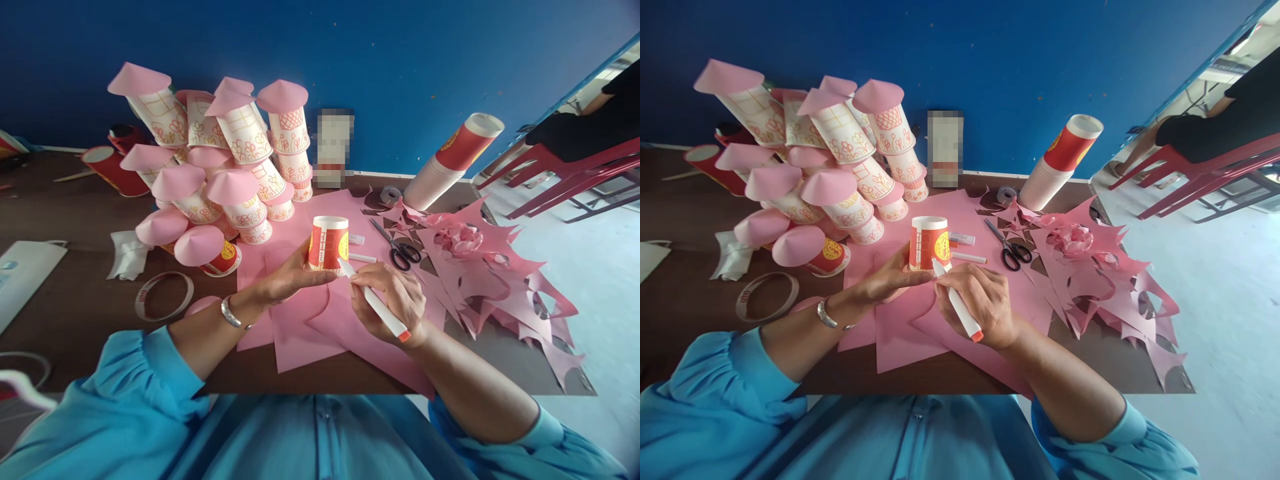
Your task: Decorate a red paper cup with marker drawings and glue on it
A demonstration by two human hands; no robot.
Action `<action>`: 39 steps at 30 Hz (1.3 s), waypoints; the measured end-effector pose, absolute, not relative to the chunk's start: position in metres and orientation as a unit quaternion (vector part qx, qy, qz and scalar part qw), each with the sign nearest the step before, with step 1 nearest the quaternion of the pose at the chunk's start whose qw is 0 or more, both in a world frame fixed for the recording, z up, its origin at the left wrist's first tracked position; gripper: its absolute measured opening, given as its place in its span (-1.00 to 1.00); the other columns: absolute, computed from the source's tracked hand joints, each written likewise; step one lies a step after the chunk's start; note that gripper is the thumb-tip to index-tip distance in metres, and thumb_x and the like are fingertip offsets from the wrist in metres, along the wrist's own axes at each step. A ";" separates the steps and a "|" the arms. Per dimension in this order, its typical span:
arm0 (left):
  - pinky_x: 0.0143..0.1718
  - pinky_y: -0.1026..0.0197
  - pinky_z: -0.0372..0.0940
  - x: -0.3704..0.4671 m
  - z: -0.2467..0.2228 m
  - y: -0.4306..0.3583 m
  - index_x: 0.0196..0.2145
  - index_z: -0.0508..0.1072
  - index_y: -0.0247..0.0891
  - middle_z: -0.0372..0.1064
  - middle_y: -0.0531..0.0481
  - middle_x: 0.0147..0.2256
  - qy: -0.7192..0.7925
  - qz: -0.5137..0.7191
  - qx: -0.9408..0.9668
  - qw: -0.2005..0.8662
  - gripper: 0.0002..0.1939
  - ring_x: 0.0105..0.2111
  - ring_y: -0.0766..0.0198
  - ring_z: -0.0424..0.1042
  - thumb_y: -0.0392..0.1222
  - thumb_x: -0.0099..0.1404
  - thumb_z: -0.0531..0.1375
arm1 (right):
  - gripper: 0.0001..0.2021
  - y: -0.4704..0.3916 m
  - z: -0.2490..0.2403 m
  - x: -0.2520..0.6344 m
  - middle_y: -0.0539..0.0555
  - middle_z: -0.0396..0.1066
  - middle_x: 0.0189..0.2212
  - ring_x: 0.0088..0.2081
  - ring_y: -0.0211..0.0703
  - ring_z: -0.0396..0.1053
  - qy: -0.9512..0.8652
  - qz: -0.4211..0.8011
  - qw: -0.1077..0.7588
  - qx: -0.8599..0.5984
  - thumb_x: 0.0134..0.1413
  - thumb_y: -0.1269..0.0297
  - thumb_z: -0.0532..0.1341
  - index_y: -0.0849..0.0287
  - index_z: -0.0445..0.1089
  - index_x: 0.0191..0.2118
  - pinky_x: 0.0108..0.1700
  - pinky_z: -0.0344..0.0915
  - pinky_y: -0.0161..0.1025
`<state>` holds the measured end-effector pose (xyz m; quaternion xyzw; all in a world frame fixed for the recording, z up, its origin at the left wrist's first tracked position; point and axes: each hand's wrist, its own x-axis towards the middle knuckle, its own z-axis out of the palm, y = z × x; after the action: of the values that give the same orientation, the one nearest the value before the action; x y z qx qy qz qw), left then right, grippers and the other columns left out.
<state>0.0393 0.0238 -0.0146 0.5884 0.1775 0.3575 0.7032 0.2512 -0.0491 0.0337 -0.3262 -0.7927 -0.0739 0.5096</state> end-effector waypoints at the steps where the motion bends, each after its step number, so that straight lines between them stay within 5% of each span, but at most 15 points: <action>1: 0.35 -0.21 0.48 0.039 -0.015 0.024 0.47 0.52 -0.08 0.60 -0.31 0.37 0.179 0.358 0.588 0.703 -0.27 0.43 -0.33 0.51 0.01 0.44 0.55 | -0.84 -0.049 0.034 0.251 -0.02 0.67 -0.34 -0.42 -0.17 0.66 -0.793 -0.074 0.509 -0.327 0.47 0.48 0.29 0.05 0.44 0.00 -0.37 0.59 -0.27; 12: 0.47 -0.32 0.40 0.037 -0.014 0.024 0.54 0.45 -0.06 0.43 -0.32 0.53 0.176 0.339 0.587 0.714 -0.20 0.55 -0.36 0.37 0.01 0.46 0.54 | -0.80 -0.050 0.034 0.251 -0.02 0.66 -0.34 -0.42 -0.16 0.65 -0.797 -0.072 0.504 -0.326 0.43 0.51 0.30 0.05 0.44 0.01 -0.35 0.58 -0.28; 21: 0.38 -0.26 0.49 0.038 -0.019 0.024 0.49 0.52 -0.09 0.58 -0.33 0.39 0.183 0.358 0.587 0.703 -0.23 0.46 -0.36 0.48 0.03 0.42 0.57 | -0.77 -0.050 0.033 0.251 -0.02 0.66 -0.34 -0.42 -0.16 0.65 -0.799 -0.068 0.504 -0.321 0.39 0.53 0.30 0.06 0.45 0.02 -0.34 0.59 -0.28; 39: 0.39 -0.25 0.49 0.038 -0.016 0.023 0.49 0.51 -0.07 0.52 -0.31 0.46 0.181 0.353 0.579 0.712 -0.20 0.49 -0.38 0.46 0.03 0.39 0.59 | -0.83 -0.050 0.035 0.251 -0.01 0.65 -0.35 -0.42 -0.17 0.64 -0.805 -0.064 0.497 -0.319 0.47 0.49 0.30 0.06 0.43 0.00 -0.35 0.58 -0.27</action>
<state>0.0380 0.0231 -0.0161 0.5792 0.1811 0.3532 0.7120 0.2512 -0.0505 0.0347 -0.3186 -0.8046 -0.0635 0.4971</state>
